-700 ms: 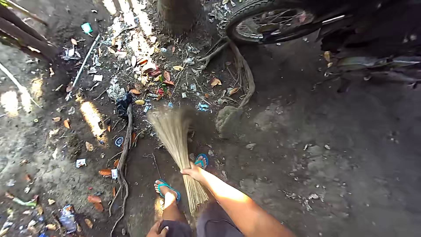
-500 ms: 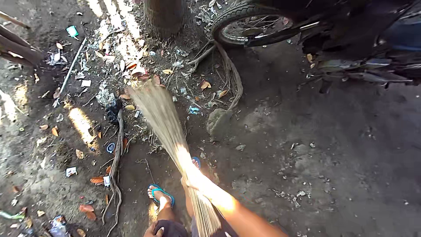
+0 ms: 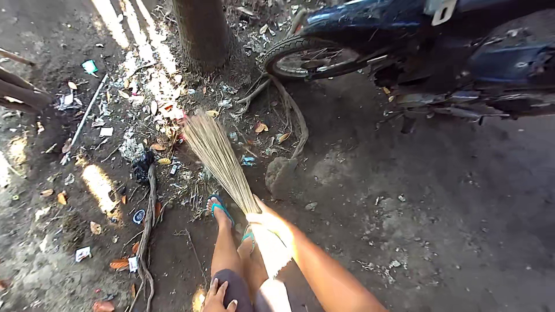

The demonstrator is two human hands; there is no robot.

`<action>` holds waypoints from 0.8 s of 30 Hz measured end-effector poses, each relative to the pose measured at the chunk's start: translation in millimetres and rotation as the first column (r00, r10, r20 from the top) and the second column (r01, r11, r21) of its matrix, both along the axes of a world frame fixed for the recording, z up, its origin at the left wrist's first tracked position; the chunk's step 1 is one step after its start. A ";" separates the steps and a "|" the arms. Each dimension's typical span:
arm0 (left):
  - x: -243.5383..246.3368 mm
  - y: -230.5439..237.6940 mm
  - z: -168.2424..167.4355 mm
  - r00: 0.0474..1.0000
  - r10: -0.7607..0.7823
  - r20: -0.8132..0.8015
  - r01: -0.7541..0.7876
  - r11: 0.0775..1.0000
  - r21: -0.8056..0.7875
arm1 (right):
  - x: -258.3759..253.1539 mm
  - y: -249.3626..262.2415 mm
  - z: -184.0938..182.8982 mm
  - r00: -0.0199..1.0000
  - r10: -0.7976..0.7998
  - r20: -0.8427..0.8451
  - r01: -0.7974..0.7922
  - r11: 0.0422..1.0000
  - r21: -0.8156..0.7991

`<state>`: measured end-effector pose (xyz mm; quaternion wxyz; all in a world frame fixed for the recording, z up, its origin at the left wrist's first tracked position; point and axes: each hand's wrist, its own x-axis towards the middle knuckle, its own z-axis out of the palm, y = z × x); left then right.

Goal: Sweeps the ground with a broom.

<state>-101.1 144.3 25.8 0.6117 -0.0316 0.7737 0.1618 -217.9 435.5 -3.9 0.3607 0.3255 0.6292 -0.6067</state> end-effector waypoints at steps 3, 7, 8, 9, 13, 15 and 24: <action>-24.2 23.3 -4.0 0.980 -0.189 0.066 0.191 0.981 -0.030 | 39.9 24.2 37.6 0.953 -0.301 0.031 0.297 0.950 0.097; -56.9 34.5 -18.7 0.941 -0.323 0.102 0.327 0.945 -0.027 | 11.8 66.6 4.8 0.834 -0.515 0.197 0.454 0.845 0.283; -62.5 32.3 -22.9 0.938 -0.333 0.100 0.338 0.941 -0.037 | -2.7 80.8 -13.7 0.864 -0.431 0.259 0.354 0.887 0.296; -68.7 30.1 -24.5 0.937 -0.335 0.103 0.341 0.939 -0.046 | -14.7 92.2 -30.3 0.905 -0.268 0.330 0.174 0.941 0.290; -105.0 14.7 -28.1 0.960 -0.256 0.112 0.261 0.965 -0.039 | -39.6 106.5 -32.1 0.855 0.355 0.379 -0.443 0.879 0.174; -117.8 14.0 -31.8 0.956 -0.263 0.132 0.271 0.961 -0.045 | -30.0 111.6 0.6 0.872 0.393 0.293 -0.455 0.871 0.186; -157.4 20.6 -35.9 0.951 -0.270 0.152 0.280 0.959 -0.049 | -119.8 128.7 -29.5 0.918 -0.104 0.383 -0.065 0.913 0.403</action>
